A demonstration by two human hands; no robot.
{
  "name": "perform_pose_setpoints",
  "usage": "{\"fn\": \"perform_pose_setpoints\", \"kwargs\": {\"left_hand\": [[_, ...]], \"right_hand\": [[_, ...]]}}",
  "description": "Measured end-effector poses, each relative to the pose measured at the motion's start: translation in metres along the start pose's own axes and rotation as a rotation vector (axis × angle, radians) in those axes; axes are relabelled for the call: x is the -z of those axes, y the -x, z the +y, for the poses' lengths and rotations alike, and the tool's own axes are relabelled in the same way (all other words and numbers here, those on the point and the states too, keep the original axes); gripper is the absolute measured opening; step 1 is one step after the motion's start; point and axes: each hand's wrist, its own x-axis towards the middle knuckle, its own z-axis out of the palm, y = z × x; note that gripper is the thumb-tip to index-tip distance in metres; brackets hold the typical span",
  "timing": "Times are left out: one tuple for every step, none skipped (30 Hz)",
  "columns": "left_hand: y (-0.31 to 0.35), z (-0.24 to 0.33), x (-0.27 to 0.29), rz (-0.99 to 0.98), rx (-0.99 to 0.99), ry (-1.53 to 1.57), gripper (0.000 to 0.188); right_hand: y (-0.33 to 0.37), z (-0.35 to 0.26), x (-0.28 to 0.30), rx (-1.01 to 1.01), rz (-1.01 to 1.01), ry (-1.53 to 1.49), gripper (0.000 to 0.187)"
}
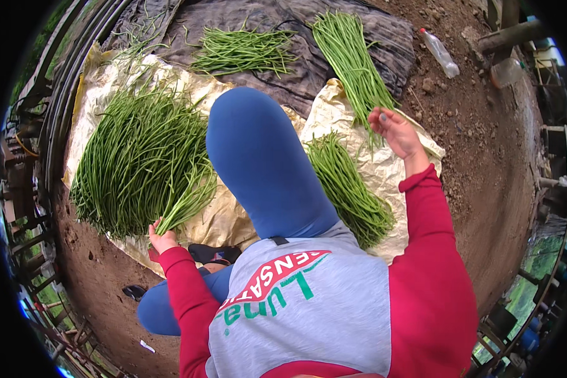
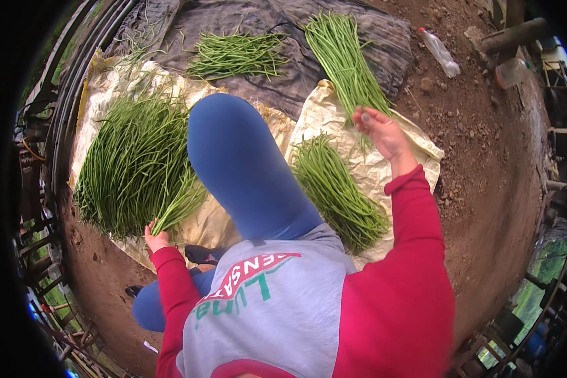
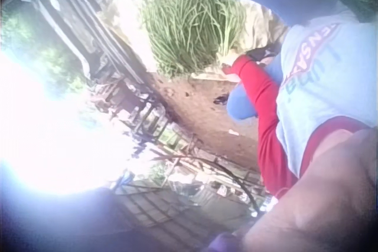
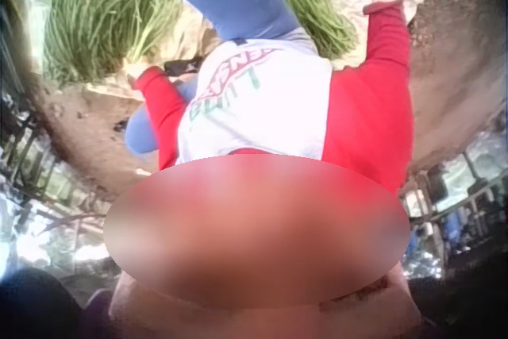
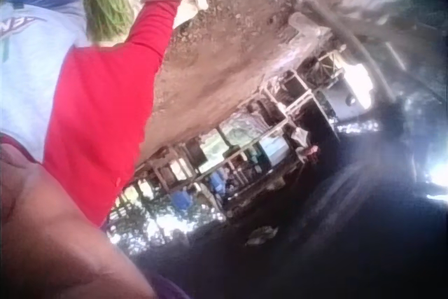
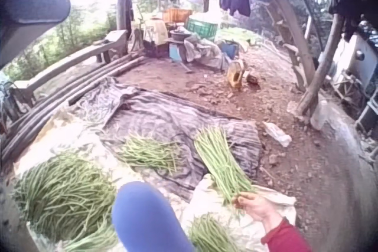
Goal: The person sits on the ground and sorts long green vegetables by hand. They pick up bunches from a large pile on a tarp, align them, and place them into smaller, organized piles on the same tarp.
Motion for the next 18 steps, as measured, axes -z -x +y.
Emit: {"fn": "perform_pose_setpoints", "kwargs": {"left_hand": [[-0.005, 0.004, 0.007, -0.018, 0.003, -0.003, 0.027], [-0.002, -0.009, -0.004, -0.017, -0.006, -0.048, 0.027], [-0.004, -0.009, -0.005, -0.010, -0.005, -0.062, 0.028], [-0.005, -0.009, -0.004, -0.001, -0.006, -0.074, 0.028], [-0.007, -0.007, -0.001, 0.009, -0.012, -0.080, 0.028], [-0.010, -0.003, 0.001, 0.009, -0.044, -0.094, 0.029], [-0.010, -0.004, -0.003, -0.019, -0.040, -0.119, 0.030], [-0.008, 0.000, -0.003, -0.058, -0.069, -0.150, 0.029], [-0.006, 0.003, -0.008, -0.102, -0.098, -0.180, 0.029], [0.005, -0.002, -0.027, -0.130, -0.042, -0.167, 0.027], [0.004, 0.013, -0.025, -0.185, -0.082, -0.065, 0.027], [0.014, 0.011, -0.043, -0.169, -0.089, -0.102, 0.027], [0.032, 0.012, -0.068, -0.155, -0.094, -0.143, 0.027], [0.044, 0.020, -0.076, -0.182, -0.149, -0.177, 0.030], [0.071, 0.020, -0.098, -0.212, -0.148, -0.201, 0.030], [0.079, 0.035, -0.109, -0.235, -0.178, -0.206, 0.029], [0.084, 0.047, -0.120, -0.264, -0.206, -0.211, 0.028], [0.101, 0.053, -0.134, -0.282, -0.235, -0.243, 0.027]], "right_hand": [[0.022, 0.007, -0.005, -0.055, -0.067, 0.016, 0.029], [0.043, 0.025, 0.003, -0.150, -0.070, 0.124, 0.029], [0.061, 0.046, 0.013, -0.251, -0.095, 0.227, 0.030], [0.083, 0.064, 0.022, -0.377, -0.104, 0.381, 0.032], [0.106, 0.082, 0.031, -0.503, -0.120, 0.537, 0.034], [0.128, 0.102, 0.047, -0.615, -0.143, 0.533, 0.033], [0.151, 0.122, 0.064, -0.726, -0.160, 0.531, 0.033], [0.173, 0.141, 0.079, -0.809, -0.155, 0.580, 0.036], [0.190, 0.153, 0.091, -0.886, -0.150, 0.630, 0.040], [0.203, 0.157, 0.098, -0.906, -0.231, 0.795, 0.045], [0.205, 0.154, 0.102, -0.914, -0.355, 0.971, 0.050], [0.206, 0.151, 0.104, -0.918, -0.445, 1.148, 0.055], [0.200, 0.142, 0.098, -0.917, -0.466, 1.335, 0.059], [0.181, 0.116, 0.080, -0.903, -0.508, 1.530, 0.064], [0.164, 0.090, 0.060, -0.894, -0.530, 1.718, 0.068], [0.137, 0.059, 0.035, -0.860, -0.501, 1.748, 0.074], [0.108, 0.037, 0.012, -0.658, -0.417, 1.777, 0.069], [0.088, 0.004, -0.030, -0.399, -0.287, 1.718, 0.061]]}}
